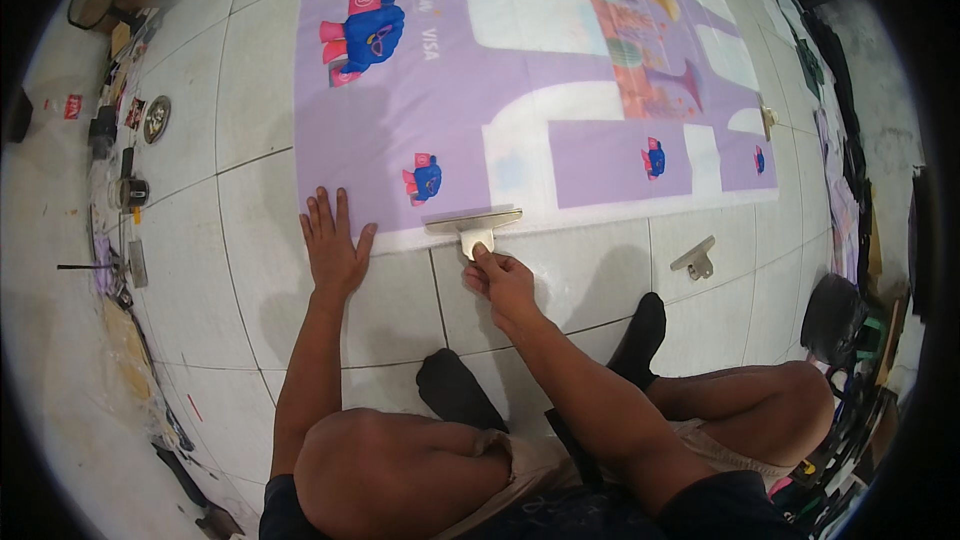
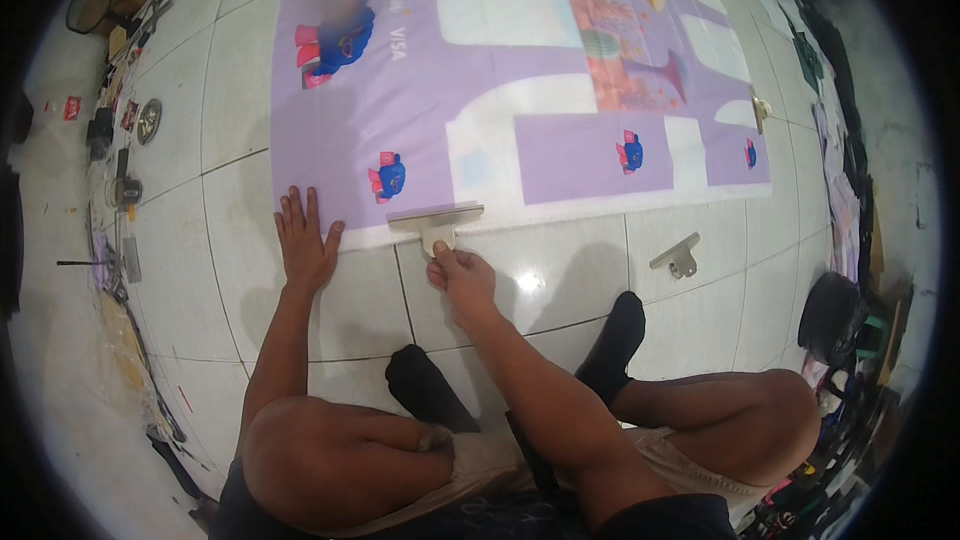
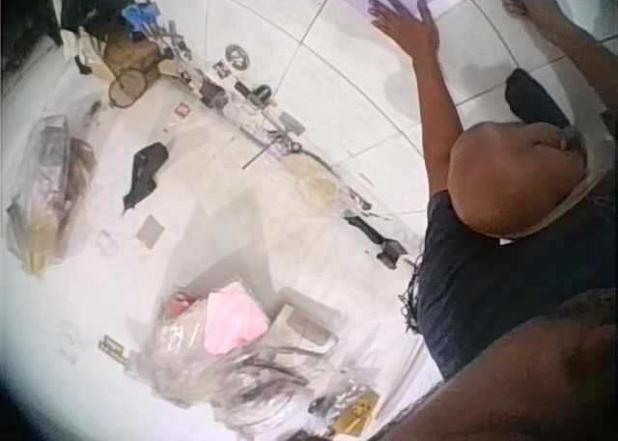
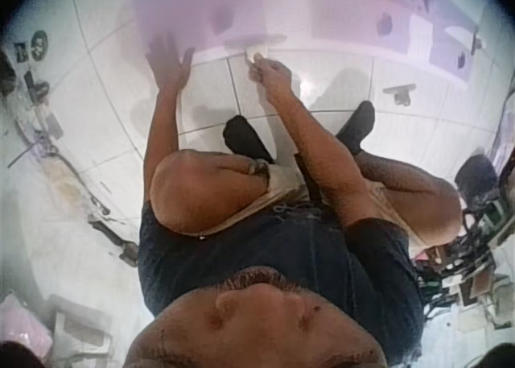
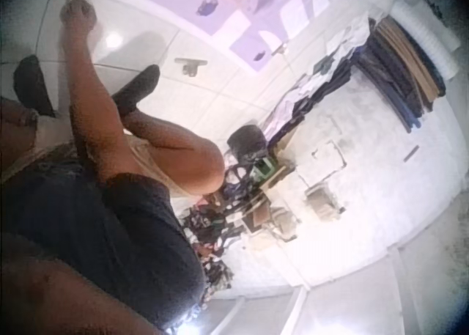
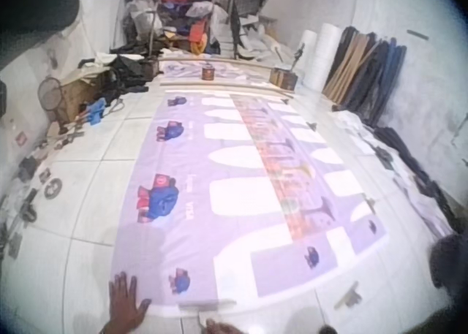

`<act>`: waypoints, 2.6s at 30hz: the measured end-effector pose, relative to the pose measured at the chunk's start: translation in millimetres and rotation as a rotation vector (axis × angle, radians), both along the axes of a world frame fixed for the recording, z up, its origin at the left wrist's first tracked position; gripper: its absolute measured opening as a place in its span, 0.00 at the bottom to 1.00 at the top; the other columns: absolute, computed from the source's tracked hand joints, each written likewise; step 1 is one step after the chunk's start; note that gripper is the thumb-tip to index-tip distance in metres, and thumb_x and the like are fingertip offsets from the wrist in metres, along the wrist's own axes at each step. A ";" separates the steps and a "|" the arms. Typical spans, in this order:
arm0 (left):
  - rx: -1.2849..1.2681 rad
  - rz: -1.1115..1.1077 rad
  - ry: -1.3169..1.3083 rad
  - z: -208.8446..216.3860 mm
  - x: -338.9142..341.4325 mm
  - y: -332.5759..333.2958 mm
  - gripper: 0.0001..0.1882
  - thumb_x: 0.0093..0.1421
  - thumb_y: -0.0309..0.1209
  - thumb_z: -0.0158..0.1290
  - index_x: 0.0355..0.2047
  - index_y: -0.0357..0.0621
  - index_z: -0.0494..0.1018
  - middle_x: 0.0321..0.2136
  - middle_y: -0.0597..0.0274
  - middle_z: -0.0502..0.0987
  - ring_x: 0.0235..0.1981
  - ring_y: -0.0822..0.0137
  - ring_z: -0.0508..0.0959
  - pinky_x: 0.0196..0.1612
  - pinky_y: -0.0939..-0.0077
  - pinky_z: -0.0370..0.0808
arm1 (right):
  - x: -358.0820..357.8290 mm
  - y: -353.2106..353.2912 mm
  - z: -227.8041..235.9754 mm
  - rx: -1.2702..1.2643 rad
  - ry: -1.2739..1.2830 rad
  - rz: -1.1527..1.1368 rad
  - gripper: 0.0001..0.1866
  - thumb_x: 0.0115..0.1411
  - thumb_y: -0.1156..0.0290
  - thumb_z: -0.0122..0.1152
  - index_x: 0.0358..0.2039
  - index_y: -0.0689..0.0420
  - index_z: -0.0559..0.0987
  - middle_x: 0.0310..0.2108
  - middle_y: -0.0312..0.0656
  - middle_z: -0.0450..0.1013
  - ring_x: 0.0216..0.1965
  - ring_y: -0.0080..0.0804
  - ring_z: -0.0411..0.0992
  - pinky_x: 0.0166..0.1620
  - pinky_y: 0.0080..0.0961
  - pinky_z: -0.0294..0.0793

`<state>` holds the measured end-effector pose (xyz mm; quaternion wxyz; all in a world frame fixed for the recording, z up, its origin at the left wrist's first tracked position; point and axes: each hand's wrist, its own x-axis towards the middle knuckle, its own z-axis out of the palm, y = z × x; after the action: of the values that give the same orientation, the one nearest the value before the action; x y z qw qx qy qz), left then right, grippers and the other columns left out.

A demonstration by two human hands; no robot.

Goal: The person spreads a large piece of printed fabric on the floor, secures it with clips, and uses a handheld iron to smooth the edges while working on their lap and the floor.

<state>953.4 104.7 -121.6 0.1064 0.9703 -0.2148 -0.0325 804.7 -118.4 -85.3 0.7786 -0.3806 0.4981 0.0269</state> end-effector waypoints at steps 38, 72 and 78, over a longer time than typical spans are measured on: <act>0.073 -0.879 0.308 140.5 12.4 -306.7 0.34 0.58 0.43 0.59 0.62 0.44 0.65 0.64 0.44 0.62 0.66 0.44 0.61 0.66 0.55 0.60 | -227.5 -349.5 13.3 -0.418 0.394 -0.155 0.21 0.61 0.60 0.63 0.46 0.62 0.71 0.41 0.45 0.72 0.41 0.34 0.74 0.39 0.33 0.82; -0.239 -0.586 0.438 43.3 -122.7 -515.5 0.09 0.56 0.28 0.61 0.36 0.39 0.79 0.47 0.53 0.79 0.50 0.52 0.76 0.53 0.62 0.72 | -252.3 -380.4 1.9 -0.386 0.183 0.081 0.28 0.59 0.50 0.67 0.45 0.63 0.76 0.33 0.41 0.76 0.34 0.28 0.73 0.41 0.28 0.73; -0.330 -0.472 0.566 46.3 -114.1 -511.9 0.11 0.62 0.29 0.57 0.43 0.38 0.77 0.44 0.53 0.81 0.46 0.54 0.80 0.46 0.65 0.76 | -246.0 -382.2 6.0 -0.412 0.229 0.128 0.28 0.58 0.49 0.67 0.45 0.63 0.76 0.30 0.40 0.76 0.32 0.29 0.73 0.39 0.29 0.73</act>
<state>839.3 -407.2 -75.2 0.3053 0.8169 -0.3962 -0.2871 558.7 -500.5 -79.3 0.6198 -0.5567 0.5528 0.0169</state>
